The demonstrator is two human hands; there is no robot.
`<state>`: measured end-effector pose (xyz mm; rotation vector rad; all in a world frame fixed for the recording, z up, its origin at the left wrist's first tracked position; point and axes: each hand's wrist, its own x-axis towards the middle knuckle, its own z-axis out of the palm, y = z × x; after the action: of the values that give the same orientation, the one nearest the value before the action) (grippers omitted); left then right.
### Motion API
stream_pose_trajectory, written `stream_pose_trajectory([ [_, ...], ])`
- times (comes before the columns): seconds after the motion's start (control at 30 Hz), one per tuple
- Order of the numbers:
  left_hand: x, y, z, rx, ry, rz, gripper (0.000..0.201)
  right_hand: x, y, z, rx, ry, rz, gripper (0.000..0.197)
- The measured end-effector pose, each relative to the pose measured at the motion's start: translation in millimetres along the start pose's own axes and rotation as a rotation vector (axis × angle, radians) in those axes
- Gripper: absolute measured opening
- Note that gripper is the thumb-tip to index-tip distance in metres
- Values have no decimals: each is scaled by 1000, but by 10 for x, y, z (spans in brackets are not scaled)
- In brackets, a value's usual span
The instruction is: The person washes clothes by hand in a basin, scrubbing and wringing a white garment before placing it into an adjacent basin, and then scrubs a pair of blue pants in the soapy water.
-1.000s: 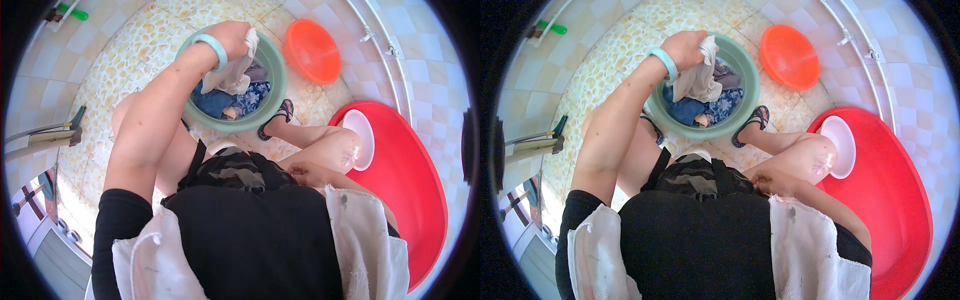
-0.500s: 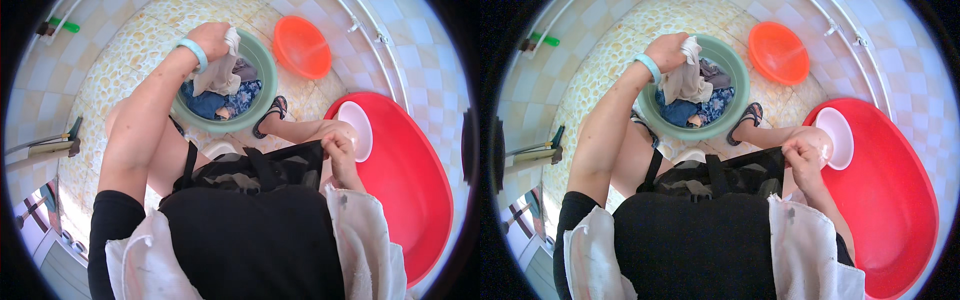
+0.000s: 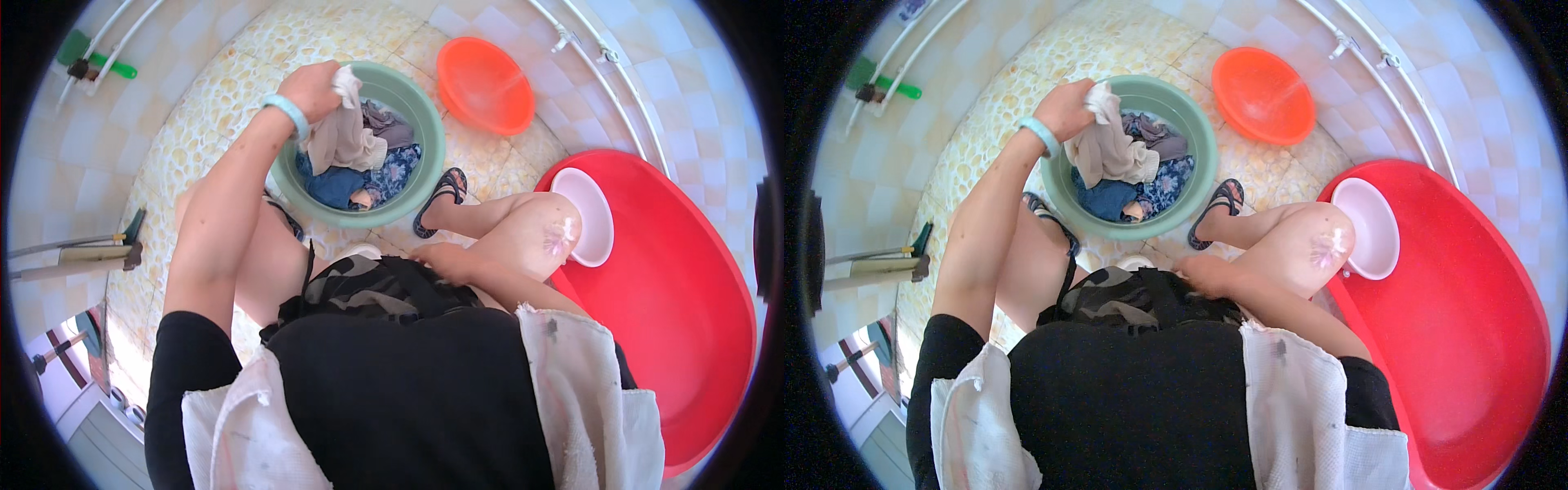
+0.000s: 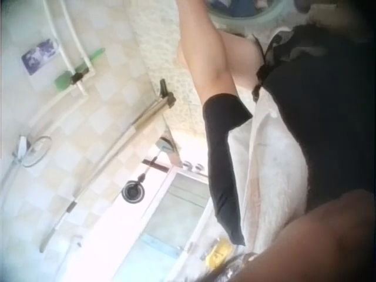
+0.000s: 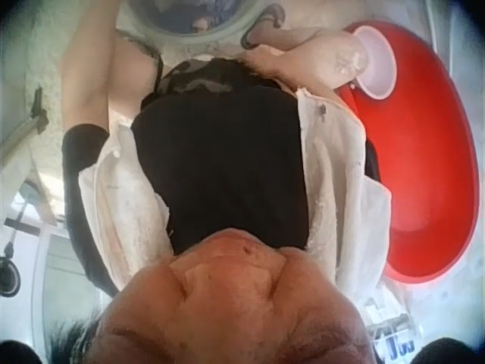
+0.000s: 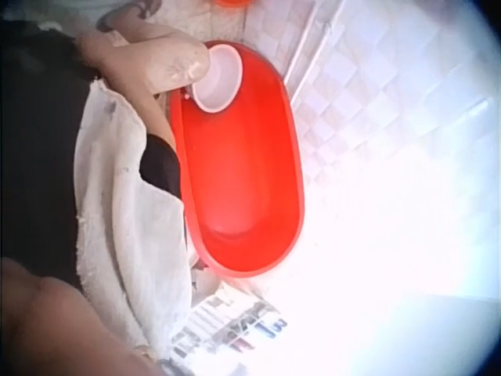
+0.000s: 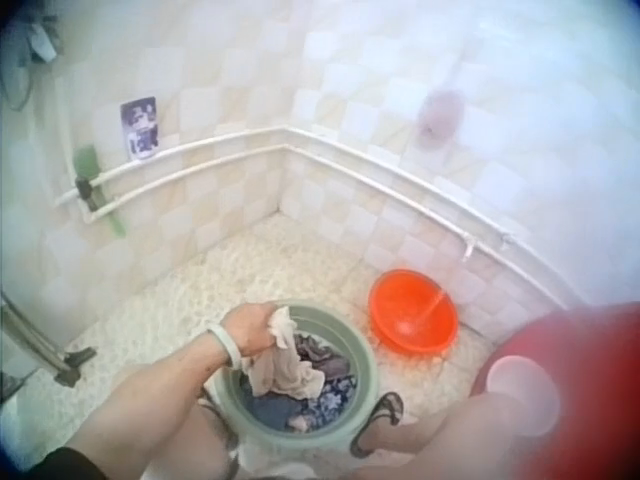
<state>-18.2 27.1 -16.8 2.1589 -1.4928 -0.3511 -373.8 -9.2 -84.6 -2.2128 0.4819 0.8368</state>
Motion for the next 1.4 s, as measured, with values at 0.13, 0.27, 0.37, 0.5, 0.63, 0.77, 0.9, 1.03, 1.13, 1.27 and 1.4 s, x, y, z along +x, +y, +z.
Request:
stream_pose_trajectory([
  [0.13, -47, -61, -40, 13, -20, -76, 33, 294, -27, -35, 229, -287, -220, 29],
  [0.27, -93, -93, -18, 0, 7, -101, 32, 171, -111, -137, 262, -264, -365, 29],
  [0.37, -100, -135, -25, -6, 25, -101, 31, 118, -258, -294, 182, -257, -269, 27],
  [0.5, -124, -165, -36, -14, 32, -113, 34, -75, -352, -720, 27, -38, -307, 22],
  [0.63, -186, -312, -49, -51, 32, -188, 36, -531, 2, -1098, 47, 262, -297, 19],
  [0.77, -276, -399, -113, -95, 25, -252, 38, -1205, 205, -1279, -11, 415, -176, 22],
  [0.9, -315, -503, -57, -106, 72, -268, 39, -1882, 154, -1535, -18, 498, 309, 16],
  [1.03, -281, -447, -52, -108, 65, -243, 40, -2135, 590, -1381, 163, 633, 470, 10],
  [1.13, -305, -520, -44, -109, 63, -235, 40, -1935, 569, -1423, 149, 581, 451, 9],
  [1.27, -320, -456, -30, -132, 42, -208, 40, -1766, 313, -1675, 598, 499, 208, 8],
  [1.4, -276, -436, -69, -49, 22, -167, 39, -1359, 299, -1687, 285, 467, 214, 11],
])
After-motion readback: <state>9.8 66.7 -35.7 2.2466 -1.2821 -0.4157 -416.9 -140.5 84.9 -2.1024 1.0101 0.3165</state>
